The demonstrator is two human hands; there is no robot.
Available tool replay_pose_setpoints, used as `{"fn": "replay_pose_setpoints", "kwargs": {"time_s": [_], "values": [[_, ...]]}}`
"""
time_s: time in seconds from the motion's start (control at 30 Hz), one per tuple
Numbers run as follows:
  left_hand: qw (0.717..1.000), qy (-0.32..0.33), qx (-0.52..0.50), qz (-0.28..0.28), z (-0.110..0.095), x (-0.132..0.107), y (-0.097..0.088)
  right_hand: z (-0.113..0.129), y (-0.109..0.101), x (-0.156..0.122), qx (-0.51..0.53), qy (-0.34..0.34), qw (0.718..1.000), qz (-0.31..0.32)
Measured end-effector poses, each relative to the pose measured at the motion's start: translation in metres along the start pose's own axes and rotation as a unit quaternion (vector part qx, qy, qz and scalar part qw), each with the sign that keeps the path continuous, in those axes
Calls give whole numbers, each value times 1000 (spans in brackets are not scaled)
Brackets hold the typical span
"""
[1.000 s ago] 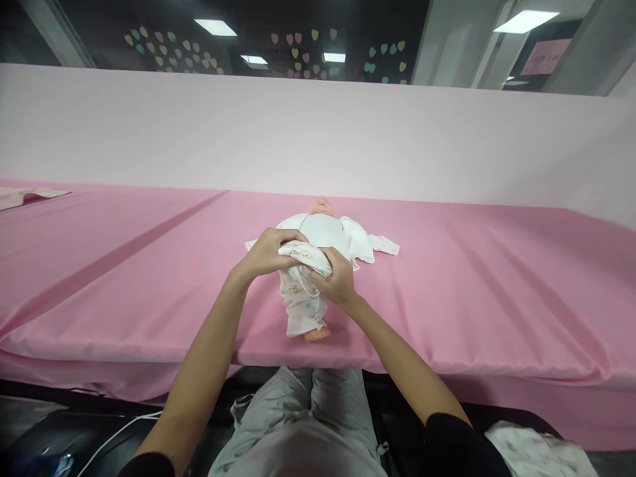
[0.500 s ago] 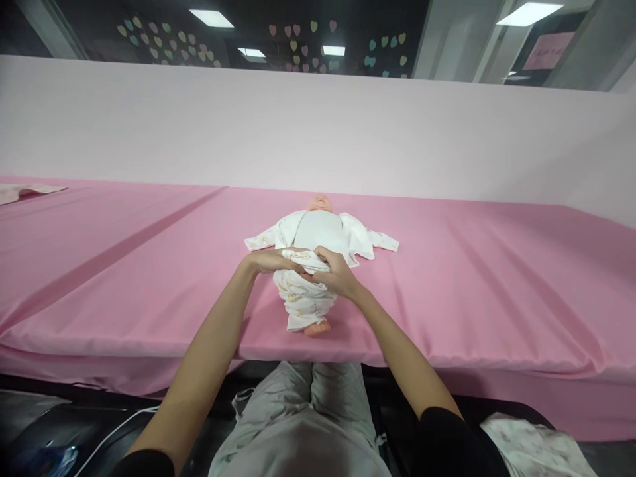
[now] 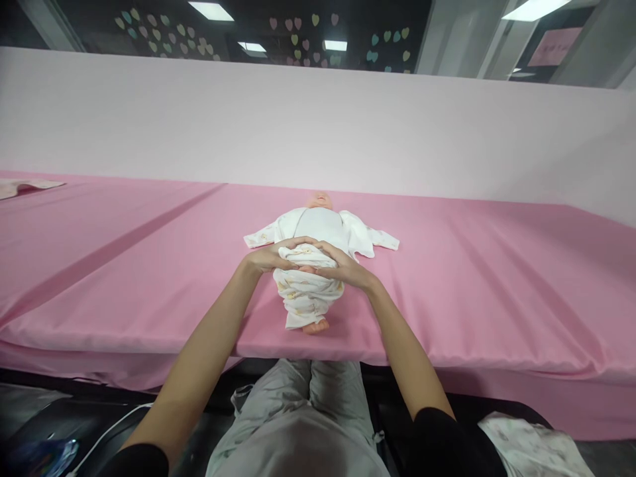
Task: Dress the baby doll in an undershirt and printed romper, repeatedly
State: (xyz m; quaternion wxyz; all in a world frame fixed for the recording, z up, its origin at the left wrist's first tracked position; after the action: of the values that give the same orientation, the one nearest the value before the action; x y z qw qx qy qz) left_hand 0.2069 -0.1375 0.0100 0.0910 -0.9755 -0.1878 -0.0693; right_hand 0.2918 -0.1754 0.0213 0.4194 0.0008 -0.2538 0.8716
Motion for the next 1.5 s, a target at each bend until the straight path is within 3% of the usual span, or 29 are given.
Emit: {"fn": "replay_pose_setpoints", "kwargs": {"time_s": [0.2, 0.33, 0.47, 0.67, 0.9, 1.07, 1.37, 1.5], "values": [[999, -3, 47, -6, 1, 1, 2, -9, 7, -3, -72, 47, 994, 70], [997, 9, 81, -14, -2, 4, 4, -2, 8, -6, -91, 25, 993, 76], [999, 16, 39, -19, -1, 7, 5, 3, 8, -7, -99, 0, 992, 79], [997, 2, -53, -52, 6, 7, 3, 1, 12, -11, -109, 28, 989, 97], [986, 30, -144, -82, 7, 10, 0, 7, 8, -13, -102, 30, 993, 52], [982, 15, -173, -78, 16, 13, 2, 10, 11, -9, -114, -4, 993, 31], [979, 20, -175, -101, 23, 15, -1, 22, -3, -6, -98, -65, 993, -24], [982, 25, -138, -125, 21, 15, -4, 15, -16, -9, -55, -37, 997, -32]]}}
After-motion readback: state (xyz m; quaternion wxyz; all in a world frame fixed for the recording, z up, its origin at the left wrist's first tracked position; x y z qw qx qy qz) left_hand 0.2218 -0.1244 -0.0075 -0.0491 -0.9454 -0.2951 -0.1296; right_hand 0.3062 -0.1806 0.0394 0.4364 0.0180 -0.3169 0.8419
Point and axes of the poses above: each hand's wrist, its own x-axis towards the middle knuckle, its own y-axis out of the palm, z = x × y, the point moved 9 cm from there along x, towards the middle knuckle, and after that the axes turned 7 degrees about z, right-handed, at the moved point
